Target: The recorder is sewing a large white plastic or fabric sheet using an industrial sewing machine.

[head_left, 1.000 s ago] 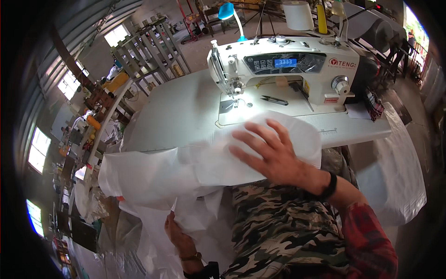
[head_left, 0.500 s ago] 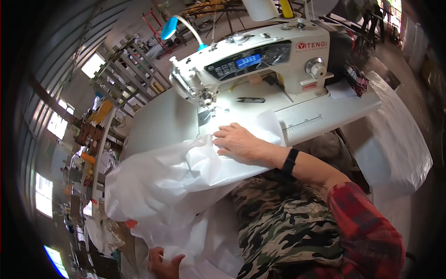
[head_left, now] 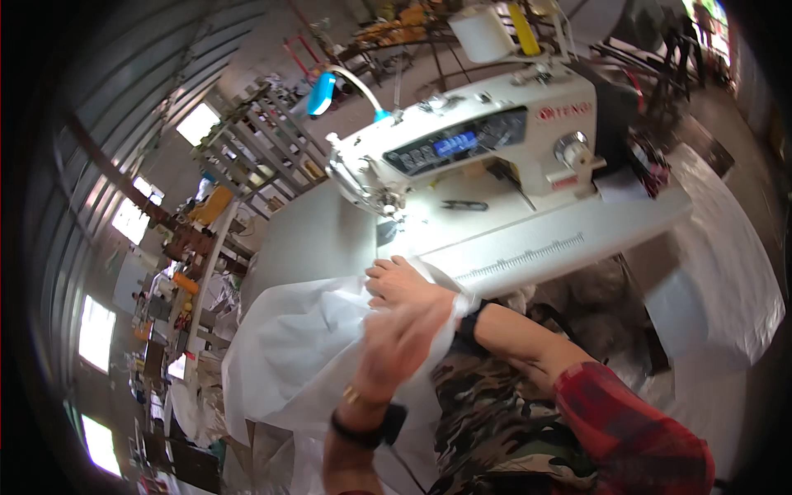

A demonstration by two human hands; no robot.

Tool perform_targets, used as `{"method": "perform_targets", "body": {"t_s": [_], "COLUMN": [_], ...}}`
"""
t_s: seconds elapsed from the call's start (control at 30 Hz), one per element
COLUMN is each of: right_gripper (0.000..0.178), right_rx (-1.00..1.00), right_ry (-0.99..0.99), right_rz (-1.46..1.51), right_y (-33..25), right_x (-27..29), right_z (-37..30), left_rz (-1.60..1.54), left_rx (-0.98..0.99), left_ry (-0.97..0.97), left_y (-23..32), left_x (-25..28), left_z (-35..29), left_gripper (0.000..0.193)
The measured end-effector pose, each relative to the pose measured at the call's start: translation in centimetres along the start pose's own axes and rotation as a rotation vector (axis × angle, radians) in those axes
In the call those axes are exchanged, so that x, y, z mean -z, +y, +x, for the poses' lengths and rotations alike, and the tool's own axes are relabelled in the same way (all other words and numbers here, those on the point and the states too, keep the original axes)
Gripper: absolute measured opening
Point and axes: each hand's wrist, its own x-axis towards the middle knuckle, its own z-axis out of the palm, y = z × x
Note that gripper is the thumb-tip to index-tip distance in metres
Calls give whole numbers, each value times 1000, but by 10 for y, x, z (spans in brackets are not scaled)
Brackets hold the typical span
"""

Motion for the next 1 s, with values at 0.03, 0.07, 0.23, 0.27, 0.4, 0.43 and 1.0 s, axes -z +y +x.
{"method": "perform_targets", "body": {"t_s": [0.03,0.07,0.23,0.27,0.4,0.43,1.0], "right_gripper": [27,27,22,23,29,31,19], "right_rx": [139,149,-682,-746,-45,-92,-891], "right_ry": [477,446,-452,-514,-577,-532,100], "right_rz": [580,610,298,292,-663,-802,-35], "right_y": [2,3,7,-26,-43,-53,-83], "right_x": [-12,-13,95,120,175,184,177], "right_z": [0,0,-18,3,2,2,-19], "left_rz": [-127,-84,-323,-402,-556,-545,-718], "left_rx": [14,38,441,526,732,746,1022], "left_ry": [91,141,244,242,142,153,75], "left_y": [-25,-51,-110,-117,-142,-144,-135], "left_x": [-26,-48,-96,-95,-103,-101,-57], "left_z": [7,-4,-40,-47,-55,-54,-90], "left_gripper": [19,15,4,5,9,9,17]}}
